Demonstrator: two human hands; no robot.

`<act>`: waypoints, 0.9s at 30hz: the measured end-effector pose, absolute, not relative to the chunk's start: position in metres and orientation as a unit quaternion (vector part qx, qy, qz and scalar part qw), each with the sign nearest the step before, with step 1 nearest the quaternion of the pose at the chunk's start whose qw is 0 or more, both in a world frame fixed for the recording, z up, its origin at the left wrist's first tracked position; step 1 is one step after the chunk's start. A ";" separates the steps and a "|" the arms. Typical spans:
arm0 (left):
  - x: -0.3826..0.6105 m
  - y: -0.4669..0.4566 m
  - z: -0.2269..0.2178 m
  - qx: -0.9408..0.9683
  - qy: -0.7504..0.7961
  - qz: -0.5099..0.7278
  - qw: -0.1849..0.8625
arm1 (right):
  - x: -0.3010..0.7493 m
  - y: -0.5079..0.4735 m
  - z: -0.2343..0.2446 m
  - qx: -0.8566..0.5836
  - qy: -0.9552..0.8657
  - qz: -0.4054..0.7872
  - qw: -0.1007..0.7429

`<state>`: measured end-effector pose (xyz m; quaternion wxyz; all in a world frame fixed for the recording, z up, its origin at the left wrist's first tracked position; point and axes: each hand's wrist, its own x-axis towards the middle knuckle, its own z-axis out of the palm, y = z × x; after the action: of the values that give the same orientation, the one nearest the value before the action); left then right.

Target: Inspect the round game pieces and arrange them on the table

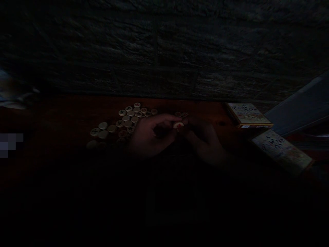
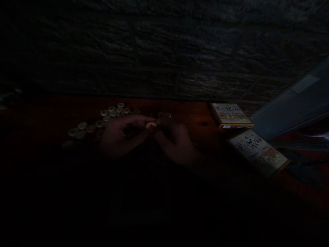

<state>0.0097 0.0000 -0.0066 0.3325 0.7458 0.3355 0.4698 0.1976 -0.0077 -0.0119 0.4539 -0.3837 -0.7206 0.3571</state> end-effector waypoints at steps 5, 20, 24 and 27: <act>0.011 0.000 -0.005 0.738 0.336 0.475 0.342 | 0.198 -0.008 -0.011 -0.370 -0.728 0.343 0.464; 0.010 0.002 -0.008 0.728 0.340 0.495 0.331 | 0.197 -0.007 -0.013 -0.383 -0.710 0.365 0.465; 0.010 0.001 -0.006 0.738 0.334 0.481 0.337 | 0.197 -0.008 -0.011 -0.389 -0.713 0.362 0.459; 0.010 -0.001 -0.005 0.737 0.338 0.475 0.342 | 0.196 -0.007 -0.011 -0.382 -0.714 0.364 0.460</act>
<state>0.0100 -0.0011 -0.0051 0.3423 0.7368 0.3376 0.4753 0.1963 -0.0075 -0.0108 0.4600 -0.3820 -0.7144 0.3635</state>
